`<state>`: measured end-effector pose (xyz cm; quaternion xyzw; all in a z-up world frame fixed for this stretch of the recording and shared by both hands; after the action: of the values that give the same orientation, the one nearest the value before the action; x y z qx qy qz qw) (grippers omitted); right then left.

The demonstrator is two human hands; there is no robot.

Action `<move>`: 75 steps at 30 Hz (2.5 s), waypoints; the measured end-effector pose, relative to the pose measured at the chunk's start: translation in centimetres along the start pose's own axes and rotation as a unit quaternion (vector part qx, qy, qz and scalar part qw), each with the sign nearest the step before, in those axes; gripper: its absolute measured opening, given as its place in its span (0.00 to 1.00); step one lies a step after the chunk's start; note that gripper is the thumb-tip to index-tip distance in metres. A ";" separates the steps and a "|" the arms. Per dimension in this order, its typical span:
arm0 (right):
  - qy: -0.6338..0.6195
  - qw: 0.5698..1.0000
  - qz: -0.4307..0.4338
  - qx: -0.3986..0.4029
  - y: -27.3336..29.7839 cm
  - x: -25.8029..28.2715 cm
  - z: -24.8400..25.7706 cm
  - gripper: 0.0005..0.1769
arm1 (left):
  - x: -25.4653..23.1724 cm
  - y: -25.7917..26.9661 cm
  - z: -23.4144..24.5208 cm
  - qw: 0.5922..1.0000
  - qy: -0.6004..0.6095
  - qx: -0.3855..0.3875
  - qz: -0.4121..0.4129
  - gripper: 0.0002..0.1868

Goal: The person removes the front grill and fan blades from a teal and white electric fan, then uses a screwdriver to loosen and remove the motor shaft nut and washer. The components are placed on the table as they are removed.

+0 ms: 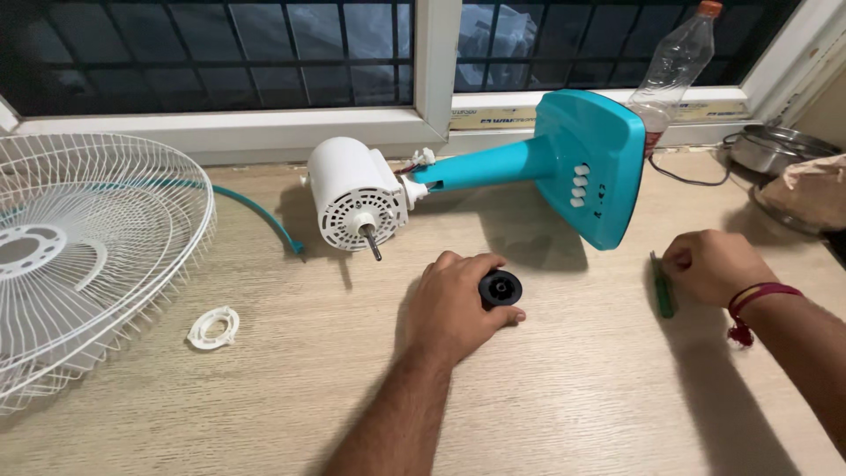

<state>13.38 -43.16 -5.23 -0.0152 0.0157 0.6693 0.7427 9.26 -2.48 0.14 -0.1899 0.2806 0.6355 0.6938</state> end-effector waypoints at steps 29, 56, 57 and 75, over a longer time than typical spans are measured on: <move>-0.525 0.831 0.046 -0.177 9.7 20.1 1.0 0.06 | 1.6 1.1 0.7 0.999 -0.015 -0.033 0.013 0.26; -0.775 0.607 0.127 -0.123 10.9 40.3 1.4 0.03 | 12.2 7.2 7.6 0.944 0.193 -0.262 -0.049 0.10; -0.773 0.605 0.152 -0.117 11.1 41.3 1.9 0.03 | 13.1 7.3 8.3 0.944 0.176 -0.273 -0.047 0.10; -0.316 0.804 0.474 -0.169 12.6 57.3 7.2 0.20 | 29.1 8.3 15.0 0.828 0.400 -0.344 0.192 0.09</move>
<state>6.78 15.37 -0.58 0.0812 -0.3283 0.8978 0.2821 4.28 30.42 -5.90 -0.5962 0.3274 0.6797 0.2746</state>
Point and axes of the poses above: each hand's wrist, its own y-axis away from the middle knuckle, its own z-axis out of the back of the hand, x = y × z, the point moved 10 cm from there along -y, towards the middle knuckle, and after that the axes turned 13 degrees about z, right-handed, at the moved point
